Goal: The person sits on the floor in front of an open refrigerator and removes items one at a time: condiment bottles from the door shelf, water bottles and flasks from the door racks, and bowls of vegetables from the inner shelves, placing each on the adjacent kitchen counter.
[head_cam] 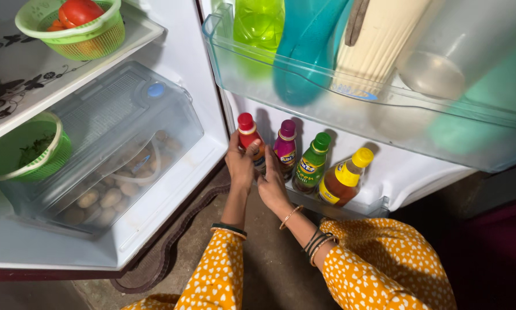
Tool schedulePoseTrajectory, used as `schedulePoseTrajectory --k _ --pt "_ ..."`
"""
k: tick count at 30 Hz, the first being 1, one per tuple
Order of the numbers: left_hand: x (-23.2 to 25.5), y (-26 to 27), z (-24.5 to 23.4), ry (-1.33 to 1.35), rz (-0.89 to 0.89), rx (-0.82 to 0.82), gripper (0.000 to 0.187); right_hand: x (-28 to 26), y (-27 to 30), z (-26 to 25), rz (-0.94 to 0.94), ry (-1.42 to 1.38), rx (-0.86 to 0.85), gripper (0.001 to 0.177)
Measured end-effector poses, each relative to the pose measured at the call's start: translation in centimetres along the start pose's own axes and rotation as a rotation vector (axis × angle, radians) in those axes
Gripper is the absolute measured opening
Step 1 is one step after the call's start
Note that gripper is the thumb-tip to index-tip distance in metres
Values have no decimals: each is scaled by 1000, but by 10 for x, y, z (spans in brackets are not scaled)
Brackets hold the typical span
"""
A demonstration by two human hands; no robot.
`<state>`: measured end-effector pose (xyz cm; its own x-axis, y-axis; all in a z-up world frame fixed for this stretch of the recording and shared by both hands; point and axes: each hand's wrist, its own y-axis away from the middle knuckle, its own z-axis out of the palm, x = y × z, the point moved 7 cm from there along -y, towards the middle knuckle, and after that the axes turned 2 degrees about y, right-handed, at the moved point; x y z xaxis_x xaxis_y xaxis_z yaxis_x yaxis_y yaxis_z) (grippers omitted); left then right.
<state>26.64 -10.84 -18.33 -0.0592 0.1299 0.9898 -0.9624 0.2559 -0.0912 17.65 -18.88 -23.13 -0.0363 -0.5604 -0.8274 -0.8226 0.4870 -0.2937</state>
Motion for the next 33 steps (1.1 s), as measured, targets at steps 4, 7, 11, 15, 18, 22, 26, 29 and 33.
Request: schedulePoseTrajectory --k 4,7,11,15,18,22,26,29,33 --pt "24 9 -15 50 41 -36 49 -3 6 -3 6 20 -1 85" --pt "45 15 -25 195 128 -70 49 -10 10 -6 5 14 -4 91" --pt "69 26 -38 243 182 -59 46 -32 17 -15 -66 29 13 94" --pt "87 40 -49 235 163 -17 40 -60 24 -26 -89 53 12 88" --pt "98 50 -59 174 93 3 38 -79 35 -32 -25 -17 -54 85" --pt "122 63 -68 236 129 -25 36 -103 54 -39 -8 -95 -106 72" --pt "142 85 -75 316 159 -113 35 -130 75 -53 -115 -233 -75 66" --pt "155 106 -77 364 138 -169 36 -154 86 -63 -167 -427 -94 66" --pt "178 137 -72 410 136 -270 38 -186 96 -87 -146 -604 -154 68"
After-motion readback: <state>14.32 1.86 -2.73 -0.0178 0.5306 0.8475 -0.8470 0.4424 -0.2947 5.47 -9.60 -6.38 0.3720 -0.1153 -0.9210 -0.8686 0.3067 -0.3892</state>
